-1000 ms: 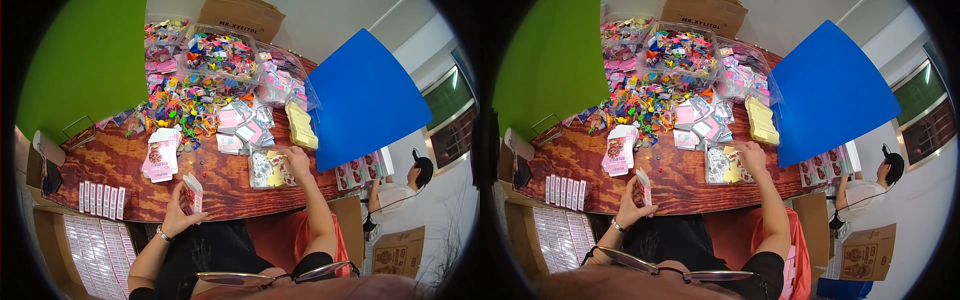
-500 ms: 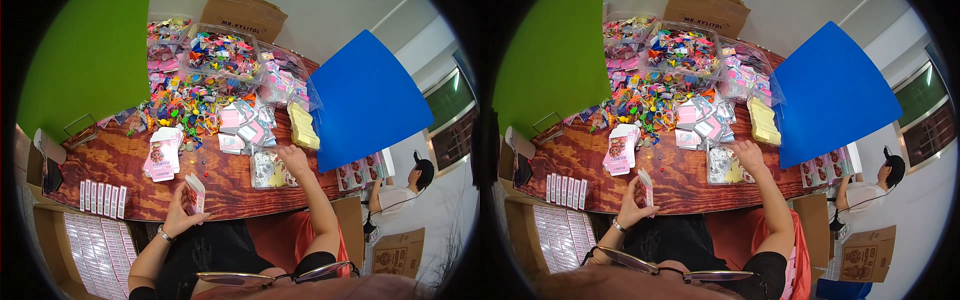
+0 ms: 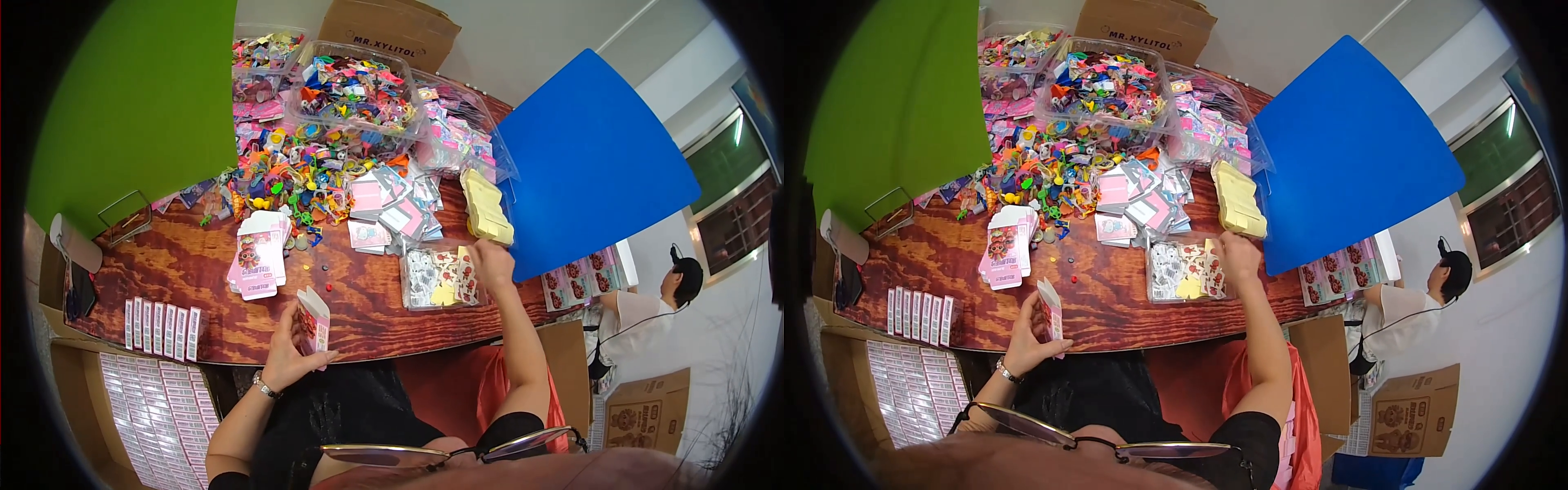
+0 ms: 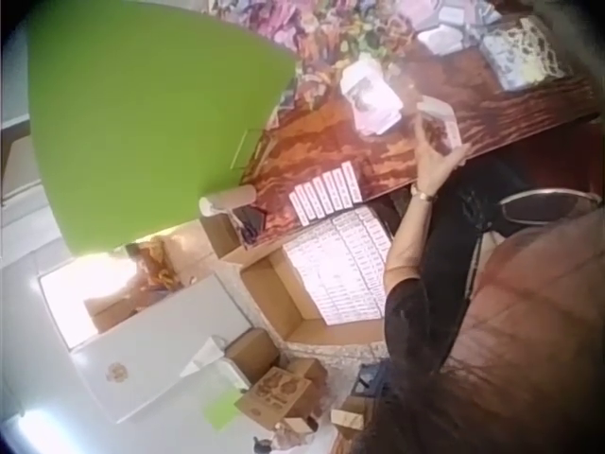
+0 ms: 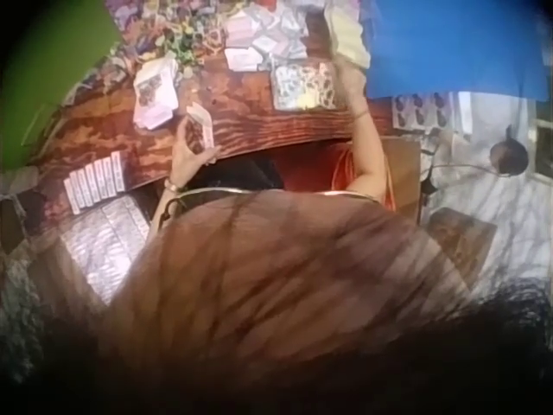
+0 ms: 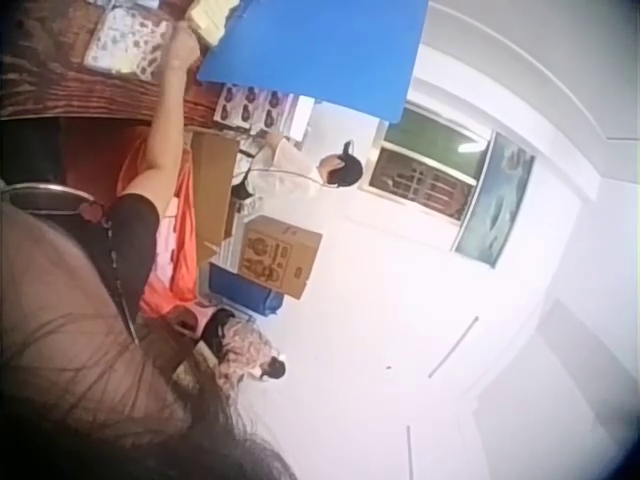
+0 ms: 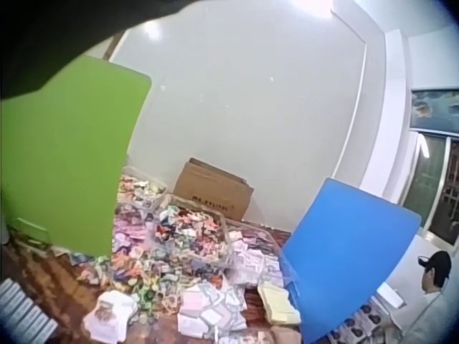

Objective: Packaging colorful small items or candies into white bags or boxes at a production table.

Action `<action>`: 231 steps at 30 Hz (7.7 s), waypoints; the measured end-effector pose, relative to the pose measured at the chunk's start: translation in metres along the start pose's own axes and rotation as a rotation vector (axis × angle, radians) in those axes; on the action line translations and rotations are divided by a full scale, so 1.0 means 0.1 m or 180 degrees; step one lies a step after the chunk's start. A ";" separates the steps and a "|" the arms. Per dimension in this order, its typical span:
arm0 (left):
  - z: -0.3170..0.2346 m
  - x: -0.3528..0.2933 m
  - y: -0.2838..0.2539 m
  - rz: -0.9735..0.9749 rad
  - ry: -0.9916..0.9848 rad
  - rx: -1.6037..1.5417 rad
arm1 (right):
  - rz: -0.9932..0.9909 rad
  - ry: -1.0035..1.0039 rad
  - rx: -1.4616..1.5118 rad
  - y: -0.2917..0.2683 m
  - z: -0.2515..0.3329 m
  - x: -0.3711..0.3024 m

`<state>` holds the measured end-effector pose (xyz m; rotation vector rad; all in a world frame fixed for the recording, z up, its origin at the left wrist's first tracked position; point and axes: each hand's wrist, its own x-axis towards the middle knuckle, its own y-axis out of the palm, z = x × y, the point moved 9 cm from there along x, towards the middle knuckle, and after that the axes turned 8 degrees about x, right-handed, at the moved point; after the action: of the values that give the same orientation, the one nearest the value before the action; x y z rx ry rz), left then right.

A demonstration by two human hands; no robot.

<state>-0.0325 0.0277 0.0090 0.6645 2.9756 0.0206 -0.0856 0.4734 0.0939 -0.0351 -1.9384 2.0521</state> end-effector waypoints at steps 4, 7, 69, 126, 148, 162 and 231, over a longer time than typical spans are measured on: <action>-0.03 0.05 0.08 0.0075 0.0022 -0.0001 | -0.0379 -0.0713 0.0215 -0.01 -0.16 0.04; 0.00 0.01 0.02 -0.0004 -0.0052 0.0053 | 0.0263 0.0489 0.0311 0.12 0.02 0.09; -0.02 0.00 0.13 0.0140 -0.0027 0.0003 | 0.0943 -0.1351 -0.0237 0.60 0.36 -0.41; 0.00 -0.01 0.12 0.0180 0.0037 0.0151 | 0.2495 -0.1355 -0.0228 0.65 0.49 -0.51; 0.02 0.00 0.15 0.0149 0.0009 0.0117 | 0.2544 -0.0663 0.2010 0.27 0.54 -0.34; -0.12 0.15 0.18 -0.0689 0.0939 0.1321 | 0.1313 -0.0821 0.3298 -0.16 1.65 -0.72; -0.82 -0.03 0.26 -0.1334 0.1877 0.3829 | -0.0469 -0.1687 0.3007 -0.33 2.82 -1.33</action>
<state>-0.0267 0.0509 0.0918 0.0086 3.2993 -1.9899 -0.0183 0.1687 0.1225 0.8966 -0.9229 2.8211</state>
